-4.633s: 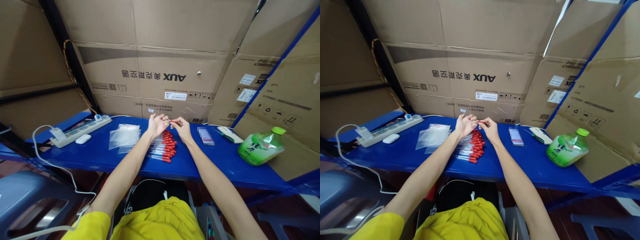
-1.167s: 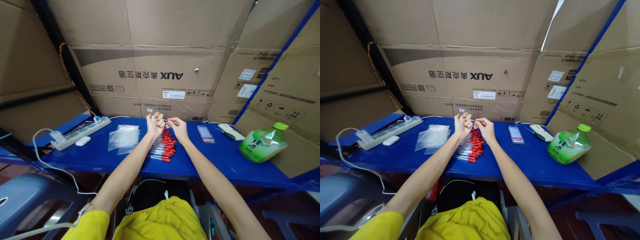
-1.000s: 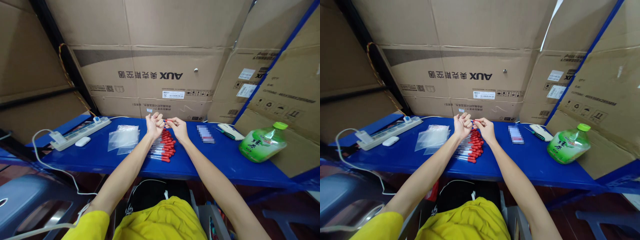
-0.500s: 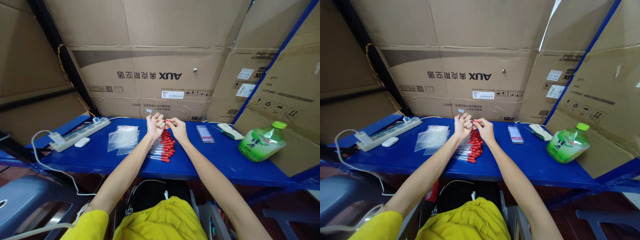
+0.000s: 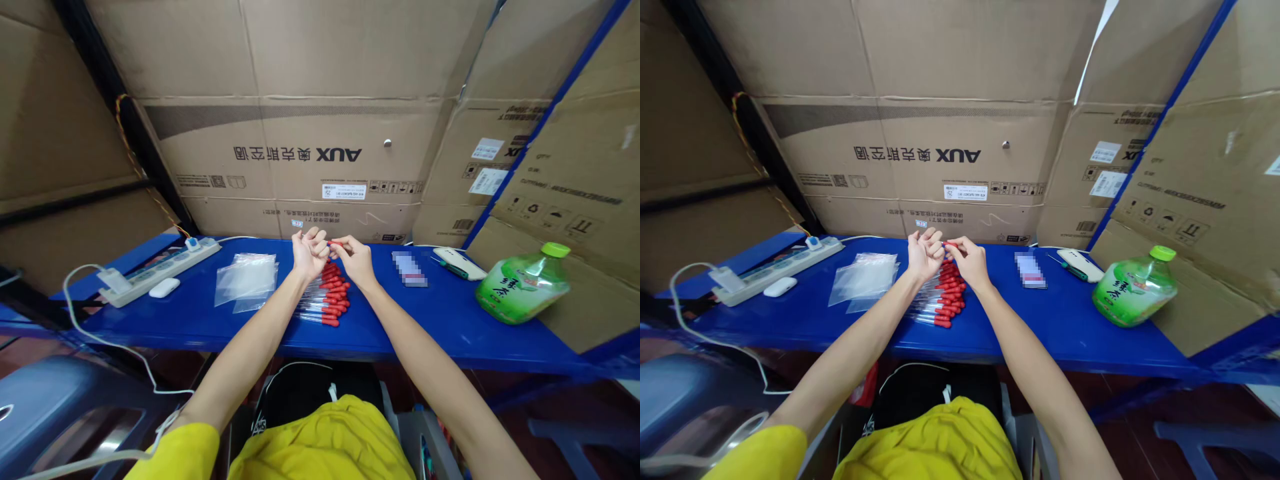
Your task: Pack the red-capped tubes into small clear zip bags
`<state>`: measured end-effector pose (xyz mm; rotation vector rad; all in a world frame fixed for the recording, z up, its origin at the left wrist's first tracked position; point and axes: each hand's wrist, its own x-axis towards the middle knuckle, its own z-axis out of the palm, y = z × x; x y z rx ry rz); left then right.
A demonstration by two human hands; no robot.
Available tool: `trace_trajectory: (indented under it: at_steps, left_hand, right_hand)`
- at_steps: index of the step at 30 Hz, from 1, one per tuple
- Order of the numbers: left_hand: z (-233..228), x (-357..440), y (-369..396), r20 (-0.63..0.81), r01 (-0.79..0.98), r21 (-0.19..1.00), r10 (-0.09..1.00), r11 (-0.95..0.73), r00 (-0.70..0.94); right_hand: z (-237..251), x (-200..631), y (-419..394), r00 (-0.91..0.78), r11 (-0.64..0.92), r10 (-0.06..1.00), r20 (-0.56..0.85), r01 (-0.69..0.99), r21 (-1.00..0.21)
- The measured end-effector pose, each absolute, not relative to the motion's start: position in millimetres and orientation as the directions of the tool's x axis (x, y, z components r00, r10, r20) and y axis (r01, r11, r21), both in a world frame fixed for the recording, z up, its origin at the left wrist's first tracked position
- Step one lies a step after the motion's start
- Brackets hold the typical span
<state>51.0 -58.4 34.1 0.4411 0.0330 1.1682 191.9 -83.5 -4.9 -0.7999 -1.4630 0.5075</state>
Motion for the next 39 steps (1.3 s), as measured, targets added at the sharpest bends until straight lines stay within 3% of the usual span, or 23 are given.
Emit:
trace_trajectory:
  at_steps: [4,12,21,28,39]
  left_hand:
    - [39.5,50.2,-60.8,0.203,-0.893,0.350,0.908,0.282,0.366]
    - [39.0,47.5,-59.5,0.210,-0.872,0.367,0.885,0.323,0.416]
    - [34.4,49.4,-57.5,0.238,-0.866,0.357,0.863,0.349,0.445]
    - [31.3,49.2,-56.3,0.167,-0.867,0.343,0.885,0.361,0.435]
    - [29.4,49.0,-55.0,0.213,-0.859,0.353,0.863,0.370,0.459]
  right_hand:
    - [-4.3,197.1,-83.8,0.005,0.638,0.754,0.657,0.233,-0.734]
    - [-1.2,201.9,-89.8,-0.168,0.653,0.708,0.686,0.526,-0.545]
    - [1.8,197.2,-96.3,-0.165,0.688,0.672,0.722,0.498,-0.527]
    - [2.3,197.1,-96.8,-0.173,0.686,0.679,0.713,0.496,-0.532]
    - [-1.3,198.7,-94.3,-0.178,0.684,0.674,0.717,0.517,-0.514]
